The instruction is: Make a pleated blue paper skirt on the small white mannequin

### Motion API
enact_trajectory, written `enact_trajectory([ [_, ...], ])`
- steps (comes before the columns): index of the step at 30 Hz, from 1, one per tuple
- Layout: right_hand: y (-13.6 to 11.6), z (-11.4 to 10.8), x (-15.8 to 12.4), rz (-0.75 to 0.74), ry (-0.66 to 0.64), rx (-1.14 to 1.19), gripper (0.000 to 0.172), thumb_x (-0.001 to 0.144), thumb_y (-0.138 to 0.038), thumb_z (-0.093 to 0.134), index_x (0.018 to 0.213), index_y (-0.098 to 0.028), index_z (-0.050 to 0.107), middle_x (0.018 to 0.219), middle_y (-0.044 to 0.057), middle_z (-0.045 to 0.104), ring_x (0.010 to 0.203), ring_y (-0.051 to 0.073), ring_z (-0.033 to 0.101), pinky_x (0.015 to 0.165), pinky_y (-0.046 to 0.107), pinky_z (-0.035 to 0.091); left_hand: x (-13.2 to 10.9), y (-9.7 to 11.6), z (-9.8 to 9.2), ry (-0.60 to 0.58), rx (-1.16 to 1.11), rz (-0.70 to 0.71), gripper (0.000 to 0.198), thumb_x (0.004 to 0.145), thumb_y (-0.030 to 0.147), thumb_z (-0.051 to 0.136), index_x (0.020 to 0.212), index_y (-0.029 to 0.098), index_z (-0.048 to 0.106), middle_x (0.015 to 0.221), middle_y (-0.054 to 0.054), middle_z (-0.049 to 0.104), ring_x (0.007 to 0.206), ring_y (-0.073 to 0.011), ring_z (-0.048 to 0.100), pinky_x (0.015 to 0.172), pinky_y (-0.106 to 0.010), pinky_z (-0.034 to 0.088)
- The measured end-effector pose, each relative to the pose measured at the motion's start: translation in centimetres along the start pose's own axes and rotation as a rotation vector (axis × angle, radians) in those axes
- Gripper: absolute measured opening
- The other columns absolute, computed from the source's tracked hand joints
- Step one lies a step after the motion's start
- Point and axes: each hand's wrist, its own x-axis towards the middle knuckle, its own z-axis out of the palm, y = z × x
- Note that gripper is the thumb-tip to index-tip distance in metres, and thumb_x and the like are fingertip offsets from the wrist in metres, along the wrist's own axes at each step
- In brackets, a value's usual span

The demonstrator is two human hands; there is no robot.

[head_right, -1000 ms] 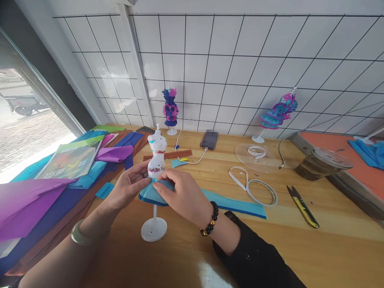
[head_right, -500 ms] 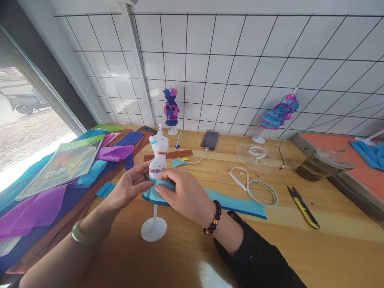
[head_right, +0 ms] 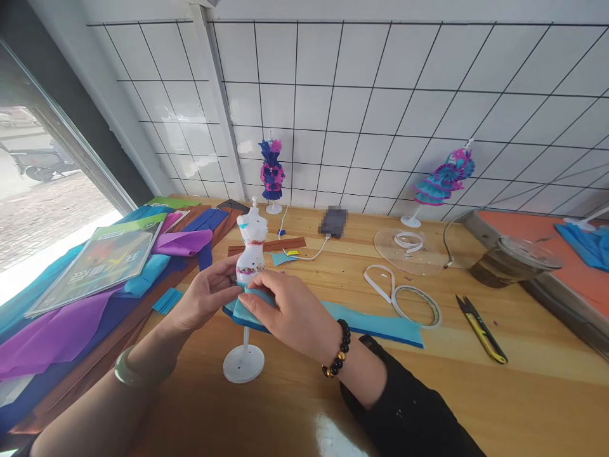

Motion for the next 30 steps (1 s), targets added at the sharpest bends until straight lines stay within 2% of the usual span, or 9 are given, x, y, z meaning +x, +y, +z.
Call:
enact_trajectory([
  [3, 0.2, 0.0, 0.0, -0.014, 0.012, 0.004, 0.017, 0.092, -0.031, 0.045, 0.086, -0.02, 0.057, 0.066, -0.005, 0.047, 0.058, 0.009, 0.038, 0.054, 0.023, 0.029, 0.0, 0.0, 0.1, -0.005, -0.013, 0.005, 0.05, 0.076, 0.017, 0.068, 0.124, 0.018, 0.054, 0.124, -0.011, 0.06, 0.116, -0.0267, 0.054, 0.096, -0.035, 0.043],
  [9, 0.3, 0.1, 0.1, -0.011, 0.032, -0.012, 0.016, 0.09, -0.026, 0.047, 0.083, -0.019, 0.059, 0.063, -0.004, 0.048, 0.058, 0.009, 0.039, 0.053, 0.023, 0.029, 0.1, -0.1, -0.1, -0.01, -0.024, -0.001, 0.053, 0.074, 0.017, 0.068, 0.126, 0.017, 0.053, 0.123, -0.012, 0.061, 0.115, -0.0276, 0.055, 0.094, -0.036, 0.045],
  [17, 0.7, 0.3, 0.3, -0.005, 0.035, 0.048, 0.017, 0.09, -0.028, 0.047, 0.085, -0.02, 0.061, 0.069, -0.003, 0.053, 0.058, 0.009, 0.039, 0.052, 0.022, 0.031, 0.0, -0.1, 0.0, -0.007, -0.01, 0.001, 0.05, 0.074, 0.018, 0.069, 0.123, 0.019, 0.056, 0.122, -0.01, 0.062, 0.113, -0.0269, 0.056, 0.093, -0.035, 0.044],
  [23, 0.8, 0.4, 0.3, 0.031, 0.099, 0.044, 0.012, 0.087, -0.028, 0.053, 0.085, -0.019, 0.06, 0.074, -0.002, 0.058, 0.064, 0.01, 0.046, 0.057, 0.023, 0.035, 0.0, -0.1, 0.0, -0.026, -0.007, 0.011, 0.049, 0.077, 0.017, 0.066, 0.124, 0.018, 0.054, 0.123, -0.01, 0.061, 0.115, -0.0261, 0.055, 0.095, -0.034, 0.044],
  [30, 1.1, 0.7, 0.5, 0.076, 0.111, 0.06, 0.013, 0.085, -0.031, 0.054, 0.082, -0.019, 0.058, 0.075, -0.001, 0.06, 0.065, 0.011, 0.049, 0.057, 0.024, 0.036, 0.0, 0.0, 0.1, -0.027, -0.017, 0.006, 0.052, 0.075, 0.017, 0.067, 0.126, 0.018, 0.054, 0.122, -0.01, 0.061, 0.116, -0.0289, 0.054, 0.096, -0.039, 0.044],
])
